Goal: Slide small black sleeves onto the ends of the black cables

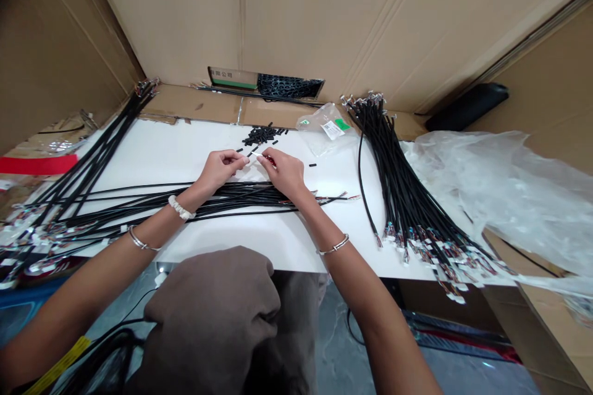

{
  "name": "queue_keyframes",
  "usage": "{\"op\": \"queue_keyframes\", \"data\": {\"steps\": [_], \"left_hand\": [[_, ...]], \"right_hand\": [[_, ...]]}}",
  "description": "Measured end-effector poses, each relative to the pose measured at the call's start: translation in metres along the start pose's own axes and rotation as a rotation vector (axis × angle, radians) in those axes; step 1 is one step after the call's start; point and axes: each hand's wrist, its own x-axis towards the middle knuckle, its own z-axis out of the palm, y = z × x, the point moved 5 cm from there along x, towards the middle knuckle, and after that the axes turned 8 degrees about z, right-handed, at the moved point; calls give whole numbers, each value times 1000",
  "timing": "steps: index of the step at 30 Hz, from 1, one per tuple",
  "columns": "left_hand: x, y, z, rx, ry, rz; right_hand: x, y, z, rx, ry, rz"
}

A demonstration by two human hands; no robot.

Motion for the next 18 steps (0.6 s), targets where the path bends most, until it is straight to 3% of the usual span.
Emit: {"op": "queue_keyframes", "data": {"steps": [11, 18], "left_hand": [[1, 0, -1, 16, 10, 46], [0, 8, -2, 161, 36, 225]], "right_hand": [[1, 3, -3, 28, -9, 24], [-1, -1, -6, -59, 71, -74]]}}
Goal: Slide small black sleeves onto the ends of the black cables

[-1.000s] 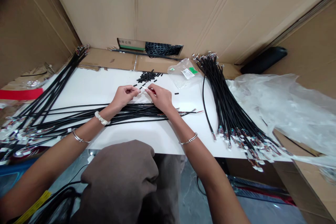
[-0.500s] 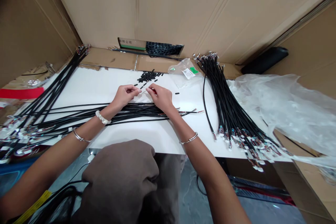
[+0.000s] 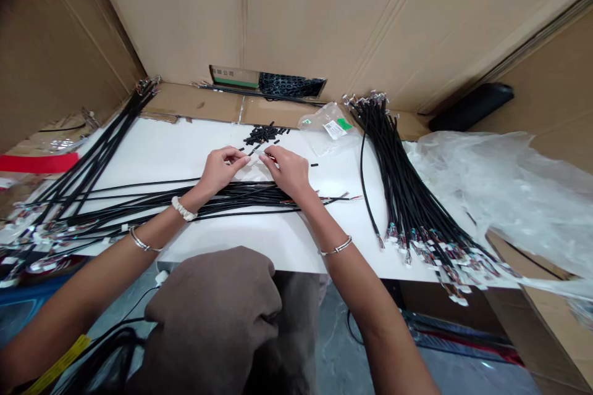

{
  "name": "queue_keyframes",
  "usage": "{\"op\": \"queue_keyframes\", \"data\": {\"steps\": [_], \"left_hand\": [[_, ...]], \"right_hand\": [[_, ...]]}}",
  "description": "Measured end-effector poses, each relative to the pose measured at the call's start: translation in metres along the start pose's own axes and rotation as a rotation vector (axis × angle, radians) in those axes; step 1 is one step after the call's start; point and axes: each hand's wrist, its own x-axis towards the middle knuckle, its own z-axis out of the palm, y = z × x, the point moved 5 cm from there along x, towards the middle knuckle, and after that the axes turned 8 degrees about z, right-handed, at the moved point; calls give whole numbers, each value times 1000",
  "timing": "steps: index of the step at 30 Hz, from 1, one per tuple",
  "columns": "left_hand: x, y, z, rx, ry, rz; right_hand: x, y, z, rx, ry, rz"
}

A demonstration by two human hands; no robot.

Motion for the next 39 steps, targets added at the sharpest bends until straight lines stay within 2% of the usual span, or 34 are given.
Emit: {"op": "queue_keyframes", "data": {"steps": [7, 13, 24, 32, 39], "left_hand": [[-3, 13, -1, 207, 14, 198], [-5, 18, 1, 333, -4, 291], [-9, 23, 3, 507, -57, 347], [-8, 21, 3, 482, -47, 320], [-7, 22, 1, 467, -32, 309]], "right_hand": [[-2, -4, -4, -137, 52, -80], [-3, -9, -6, -297, 86, -133], [-4, -13, -6, -354, 136, -185], [-3, -9, -11, -248, 160, -108], [-6, -10, -13, -328, 175, -197]]}}
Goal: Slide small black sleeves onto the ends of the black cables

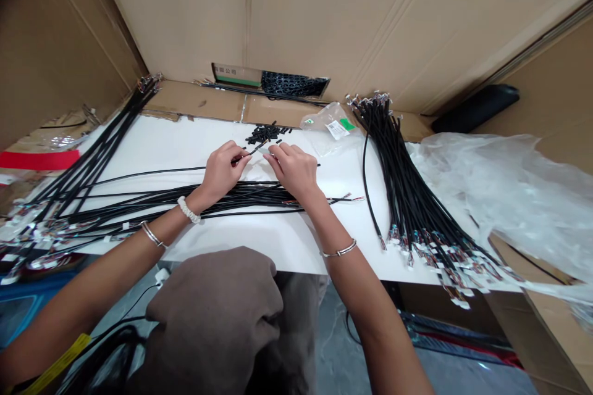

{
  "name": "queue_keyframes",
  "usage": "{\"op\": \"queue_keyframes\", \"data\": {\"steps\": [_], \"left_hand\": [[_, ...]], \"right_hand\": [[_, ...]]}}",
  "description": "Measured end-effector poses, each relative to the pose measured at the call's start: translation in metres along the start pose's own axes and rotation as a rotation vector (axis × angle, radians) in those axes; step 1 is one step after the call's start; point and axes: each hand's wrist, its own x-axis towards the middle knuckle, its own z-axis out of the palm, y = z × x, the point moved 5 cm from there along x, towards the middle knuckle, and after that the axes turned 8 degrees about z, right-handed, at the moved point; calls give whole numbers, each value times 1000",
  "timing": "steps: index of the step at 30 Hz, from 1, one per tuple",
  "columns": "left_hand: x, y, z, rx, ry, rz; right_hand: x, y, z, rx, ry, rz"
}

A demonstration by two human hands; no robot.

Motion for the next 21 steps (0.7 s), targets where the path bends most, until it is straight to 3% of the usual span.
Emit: {"op": "queue_keyframes", "data": {"steps": [21], "left_hand": [[-1, 1, 1, 20, -38, -20]], "right_hand": [[1, -2, 6, -24, -62, -10]]}}
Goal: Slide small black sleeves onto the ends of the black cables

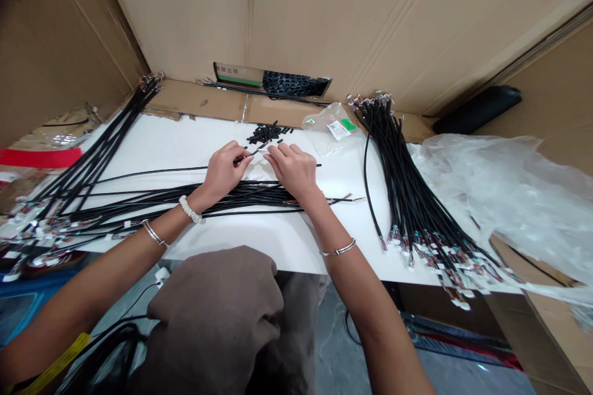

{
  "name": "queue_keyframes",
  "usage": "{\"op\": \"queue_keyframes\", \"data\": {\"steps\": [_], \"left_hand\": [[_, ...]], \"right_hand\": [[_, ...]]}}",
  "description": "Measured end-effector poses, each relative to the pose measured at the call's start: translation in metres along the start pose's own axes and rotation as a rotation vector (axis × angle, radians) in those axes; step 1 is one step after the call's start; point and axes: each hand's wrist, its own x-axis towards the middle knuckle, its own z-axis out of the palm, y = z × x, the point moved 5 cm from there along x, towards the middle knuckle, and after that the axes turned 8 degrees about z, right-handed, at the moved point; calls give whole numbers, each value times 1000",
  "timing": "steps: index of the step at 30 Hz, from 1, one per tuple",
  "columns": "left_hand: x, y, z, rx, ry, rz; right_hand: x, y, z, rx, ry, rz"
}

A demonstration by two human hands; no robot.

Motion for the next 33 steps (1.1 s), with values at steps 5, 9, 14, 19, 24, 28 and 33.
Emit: {"op": "queue_keyframes", "data": {"steps": [5, 9, 14, 19, 24, 28, 33], "left_hand": [[0, 0, 0, 7, 1, 4], [0, 0, 1, 11, -1, 15], [-1, -1, 3, 17, 0, 22], [-1, -1, 3, 7, -7, 19], [0, -3, 3, -16, -2, 0], [1, -5, 3, -36, -12, -25], [1, -4, 3, -35, -37, -54]], "right_hand": [[0, -1, 1, -10, 6, -14], [1, -2, 1, -3, -3, -15], [1, -2, 2, -9, -9, -21], [1, -3, 2, 21, -8, -11], [4, 17, 6, 185, 21, 191], [3, 57, 19, 219, 22, 431], [-1, 92, 43, 213, -73, 525]]}}
